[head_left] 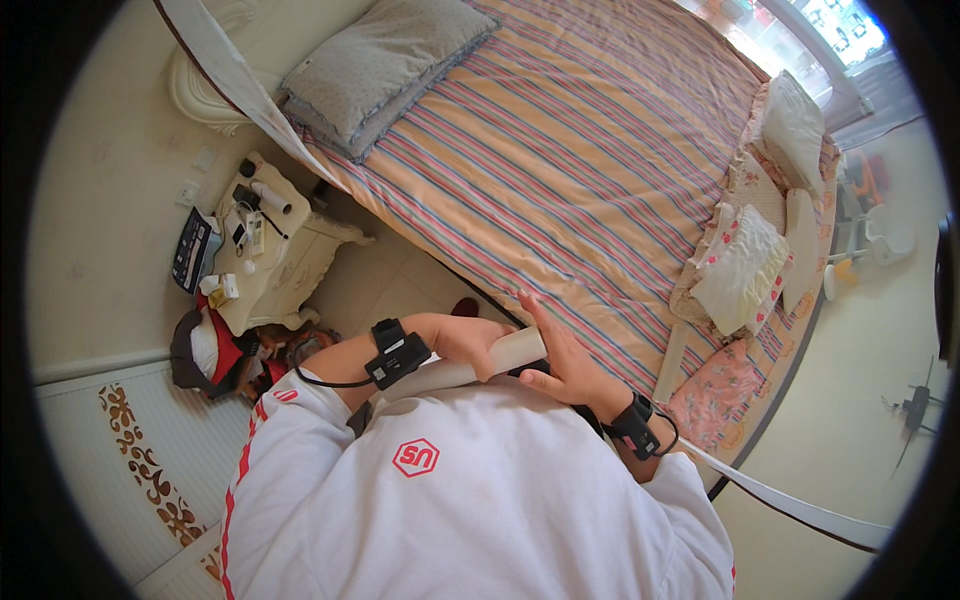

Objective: The person assembles a lint roller by inserting a refill roll into the handle and securing it. They then use the lint roller to clean the bedsheet and pillows, moving the roller back and forth across the surface.

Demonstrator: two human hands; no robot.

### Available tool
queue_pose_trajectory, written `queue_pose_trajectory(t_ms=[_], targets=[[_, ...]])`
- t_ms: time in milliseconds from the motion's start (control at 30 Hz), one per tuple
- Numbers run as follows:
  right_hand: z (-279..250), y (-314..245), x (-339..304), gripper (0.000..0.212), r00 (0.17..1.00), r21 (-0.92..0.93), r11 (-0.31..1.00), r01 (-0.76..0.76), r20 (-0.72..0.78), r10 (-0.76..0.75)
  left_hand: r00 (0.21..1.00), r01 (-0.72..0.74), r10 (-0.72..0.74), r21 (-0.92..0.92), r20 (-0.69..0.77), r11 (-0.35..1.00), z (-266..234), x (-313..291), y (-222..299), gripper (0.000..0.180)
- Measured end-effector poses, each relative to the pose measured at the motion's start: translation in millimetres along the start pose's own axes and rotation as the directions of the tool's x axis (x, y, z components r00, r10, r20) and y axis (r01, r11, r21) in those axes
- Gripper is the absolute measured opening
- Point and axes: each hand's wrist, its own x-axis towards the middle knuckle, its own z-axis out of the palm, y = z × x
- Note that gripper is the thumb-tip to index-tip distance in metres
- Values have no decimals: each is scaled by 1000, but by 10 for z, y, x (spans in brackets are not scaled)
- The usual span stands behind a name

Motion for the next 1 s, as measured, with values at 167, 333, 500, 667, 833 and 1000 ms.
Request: queue_pose_trajectory(t_ms=[167, 333, 500, 667, 833, 1000], targets=[[-6, 9, 27, 86, 993, 509, 861, -14, -94, 72, 999, -27, 28, -27, 23, 999, -59, -94, 39, 61], [-41, 61, 13, 59, 984, 337, 935, -112, -95, 153, 997, -11, 19, -103, 74, 995, -147, -178, 94, 58], [7, 114, 53, 49, 976, 435, 899, -58, -164, 142, 994, -103, 105, -232, -4, 967, -188, -316, 130, 64], [-77, 146, 82, 50, 903, 583, 808, 81, -386, 188, 957, -168, 158, -20, -245, 986, -328, -687, 241, 80], [-445, 146, 65, 43, 739, 462, 851, 251, -659, 140, 858, -116, 90, -20, -506, 993, -501, -1055, 159, 83], [-789, 142, 9, 39, 618, 486, 803, 344, -761, 195, 685, -615, 432, -148, -586, 775, -448, -902, -38, 83]])
